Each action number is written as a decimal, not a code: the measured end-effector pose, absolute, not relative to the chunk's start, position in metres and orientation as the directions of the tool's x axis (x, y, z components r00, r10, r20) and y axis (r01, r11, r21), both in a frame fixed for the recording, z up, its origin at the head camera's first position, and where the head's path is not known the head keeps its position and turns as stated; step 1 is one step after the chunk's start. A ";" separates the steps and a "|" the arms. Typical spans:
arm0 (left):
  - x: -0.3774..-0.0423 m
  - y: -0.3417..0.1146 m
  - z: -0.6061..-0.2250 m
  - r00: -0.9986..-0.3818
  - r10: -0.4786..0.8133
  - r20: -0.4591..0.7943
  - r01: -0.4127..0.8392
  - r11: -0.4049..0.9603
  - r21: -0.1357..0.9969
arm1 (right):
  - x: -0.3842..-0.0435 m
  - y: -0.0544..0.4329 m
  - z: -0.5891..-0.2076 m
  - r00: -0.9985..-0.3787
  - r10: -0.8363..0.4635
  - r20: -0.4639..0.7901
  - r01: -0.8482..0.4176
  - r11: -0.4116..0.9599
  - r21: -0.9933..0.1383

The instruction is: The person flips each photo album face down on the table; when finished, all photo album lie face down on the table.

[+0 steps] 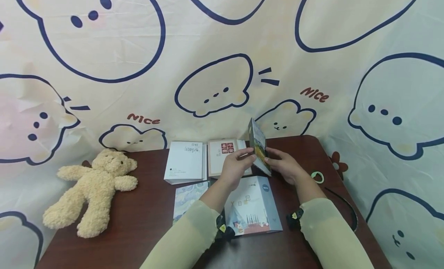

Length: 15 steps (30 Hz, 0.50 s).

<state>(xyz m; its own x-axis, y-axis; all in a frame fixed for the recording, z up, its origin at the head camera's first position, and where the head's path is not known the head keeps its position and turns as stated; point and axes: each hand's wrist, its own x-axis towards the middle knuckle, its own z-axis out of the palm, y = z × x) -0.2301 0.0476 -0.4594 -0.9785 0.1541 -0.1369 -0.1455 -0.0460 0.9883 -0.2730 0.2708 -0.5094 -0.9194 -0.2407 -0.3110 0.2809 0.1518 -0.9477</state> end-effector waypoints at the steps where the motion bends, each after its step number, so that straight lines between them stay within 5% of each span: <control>1: -0.230 0.048 -0.458 -0.979 0.155 -0.133 -0.142 -0.043 0.989 | -0.273 0.270 -0.509 -0.919 -0.253 -0.304 0.276 0.139 -0.951; 15: -0.228 0.051 -0.449 -0.980 0.153 -0.129 -0.133 -0.016 0.991 | -0.269 0.267 -0.508 -0.918 -0.315 -0.240 0.224 0.086 -0.971</control>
<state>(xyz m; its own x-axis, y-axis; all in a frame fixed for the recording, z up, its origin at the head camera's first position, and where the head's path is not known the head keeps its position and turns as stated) -0.2277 0.0508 -0.4492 -0.9798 0.1530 -0.1286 -0.1326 -0.0162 0.9910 -0.2692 0.2674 -0.5082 -0.9181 -0.3154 -0.2399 0.2241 0.0858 -0.9708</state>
